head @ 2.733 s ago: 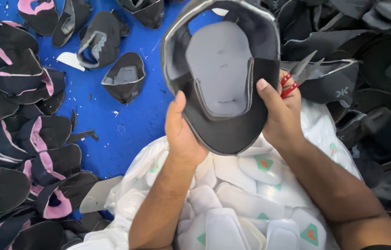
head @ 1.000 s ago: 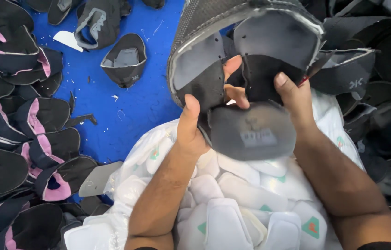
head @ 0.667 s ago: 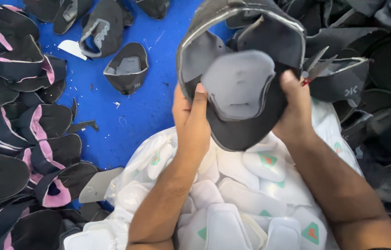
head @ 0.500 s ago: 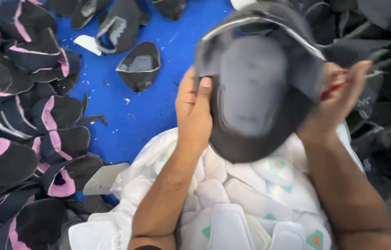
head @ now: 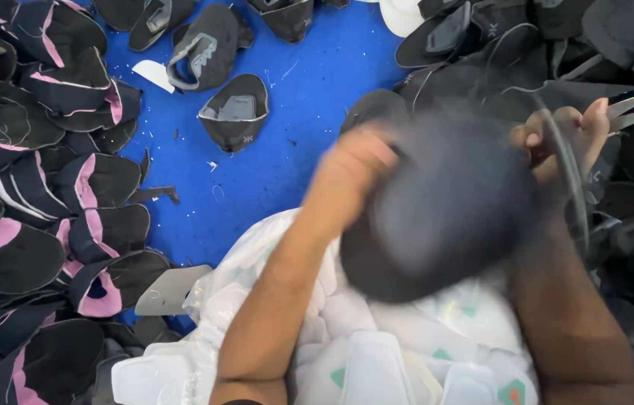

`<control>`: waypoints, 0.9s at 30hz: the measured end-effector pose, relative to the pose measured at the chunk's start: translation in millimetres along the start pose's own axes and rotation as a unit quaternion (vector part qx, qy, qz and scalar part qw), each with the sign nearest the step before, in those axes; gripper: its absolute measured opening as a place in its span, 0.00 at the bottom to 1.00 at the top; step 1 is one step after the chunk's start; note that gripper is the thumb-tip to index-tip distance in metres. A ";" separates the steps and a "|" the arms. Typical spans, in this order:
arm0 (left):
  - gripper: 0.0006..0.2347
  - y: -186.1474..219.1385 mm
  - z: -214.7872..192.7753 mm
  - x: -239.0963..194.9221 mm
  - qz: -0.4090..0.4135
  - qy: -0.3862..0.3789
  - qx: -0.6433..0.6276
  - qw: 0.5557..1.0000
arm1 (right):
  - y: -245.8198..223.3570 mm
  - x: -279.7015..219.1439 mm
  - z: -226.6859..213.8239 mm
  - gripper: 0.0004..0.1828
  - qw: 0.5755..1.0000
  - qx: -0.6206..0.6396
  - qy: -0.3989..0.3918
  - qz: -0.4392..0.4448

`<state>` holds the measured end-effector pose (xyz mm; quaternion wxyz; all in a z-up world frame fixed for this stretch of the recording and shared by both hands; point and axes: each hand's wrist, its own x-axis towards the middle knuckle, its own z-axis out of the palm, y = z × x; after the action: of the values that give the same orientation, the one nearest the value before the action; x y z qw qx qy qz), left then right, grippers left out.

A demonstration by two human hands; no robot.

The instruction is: Trimming excess threads and fabric from shoe uppers using thread snips.

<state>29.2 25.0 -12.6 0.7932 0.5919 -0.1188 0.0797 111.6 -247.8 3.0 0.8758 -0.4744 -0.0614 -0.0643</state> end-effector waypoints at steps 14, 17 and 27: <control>0.18 -0.9 1.7 15.3 -0.179 0.170 -0.135 0.960 | 9.7 -4.5 25.6 0.22 0.997 0.004 -0.012 0.080; 0.16 1.6 5.1 13.6 -0.175 0.159 -0.117 0.965 | 22.1 -1.9 30.1 0.21 0.995 -0.029 -0.024 0.093; 0.14 -29.8 23.6 11.3 -0.172 0.217 -0.159 0.948 | 50.7 30.3 75.9 0.13 0.947 -0.227 -0.139 0.179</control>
<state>45.8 -6.3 -30.4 0.8855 0.4376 0.1486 0.0491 146.5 -158.3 7.6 0.7247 -0.6681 -0.0806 0.1481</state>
